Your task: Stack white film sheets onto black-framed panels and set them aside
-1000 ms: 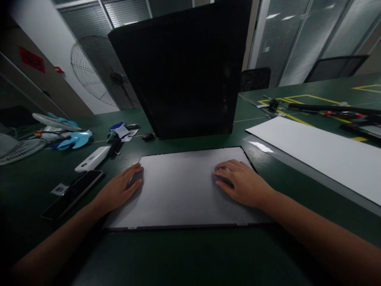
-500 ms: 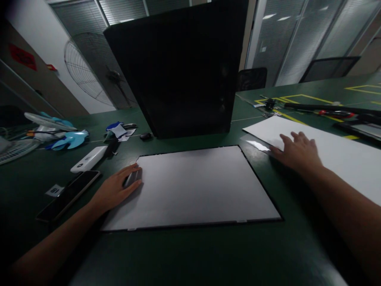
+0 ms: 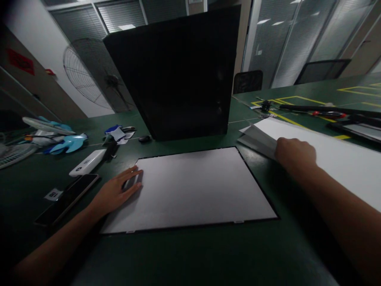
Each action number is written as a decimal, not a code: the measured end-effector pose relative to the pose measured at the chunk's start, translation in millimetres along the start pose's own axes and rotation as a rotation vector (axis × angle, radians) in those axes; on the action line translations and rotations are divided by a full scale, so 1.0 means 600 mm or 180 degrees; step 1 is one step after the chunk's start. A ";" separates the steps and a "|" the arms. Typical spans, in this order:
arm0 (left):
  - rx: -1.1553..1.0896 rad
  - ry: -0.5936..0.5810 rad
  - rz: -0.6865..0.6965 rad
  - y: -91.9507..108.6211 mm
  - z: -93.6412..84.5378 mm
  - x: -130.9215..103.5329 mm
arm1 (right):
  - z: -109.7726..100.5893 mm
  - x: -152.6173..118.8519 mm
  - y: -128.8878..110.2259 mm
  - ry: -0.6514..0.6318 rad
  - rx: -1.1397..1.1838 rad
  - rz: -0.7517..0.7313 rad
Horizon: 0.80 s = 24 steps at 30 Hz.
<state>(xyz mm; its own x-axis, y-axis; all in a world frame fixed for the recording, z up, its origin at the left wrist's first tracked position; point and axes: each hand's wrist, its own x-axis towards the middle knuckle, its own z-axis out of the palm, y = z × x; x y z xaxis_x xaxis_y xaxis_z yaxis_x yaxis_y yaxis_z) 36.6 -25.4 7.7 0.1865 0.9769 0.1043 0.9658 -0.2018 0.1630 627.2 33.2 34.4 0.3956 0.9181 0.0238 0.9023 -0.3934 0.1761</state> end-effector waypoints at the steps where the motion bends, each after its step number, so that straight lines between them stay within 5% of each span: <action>1: 0.0008 0.0005 0.0003 0.000 0.000 0.000 | -0.004 -0.006 -0.006 0.0035 -0.0039 -0.0025; 13: 0.0007 0.0002 0.0029 0.006 -0.004 -0.002 | -0.049 -0.075 -0.063 0.0392 0.0138 -0.0130; 19: 0.0027 0.0024 0.0019 0.004 -0.001 -0.002 | -0.063 -0.168 -0.132 0.0607 -0.0088 -0.1543; 24: 0.0017 0.0036 0.0078 0.003 0.000 -0.001 | -0.047 -0.241 -0.179 0.0742 0.0131 -0.3429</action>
<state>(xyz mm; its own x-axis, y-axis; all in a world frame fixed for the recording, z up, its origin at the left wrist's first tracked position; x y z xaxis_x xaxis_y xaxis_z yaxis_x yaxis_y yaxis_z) 38.1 -26.5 7.8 0.2082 0.9708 0.1193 0.9619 -0.2253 0.1550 468.3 -56.2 39.8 -0.6397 0.7660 0.0634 0.7620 0.6211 0.1833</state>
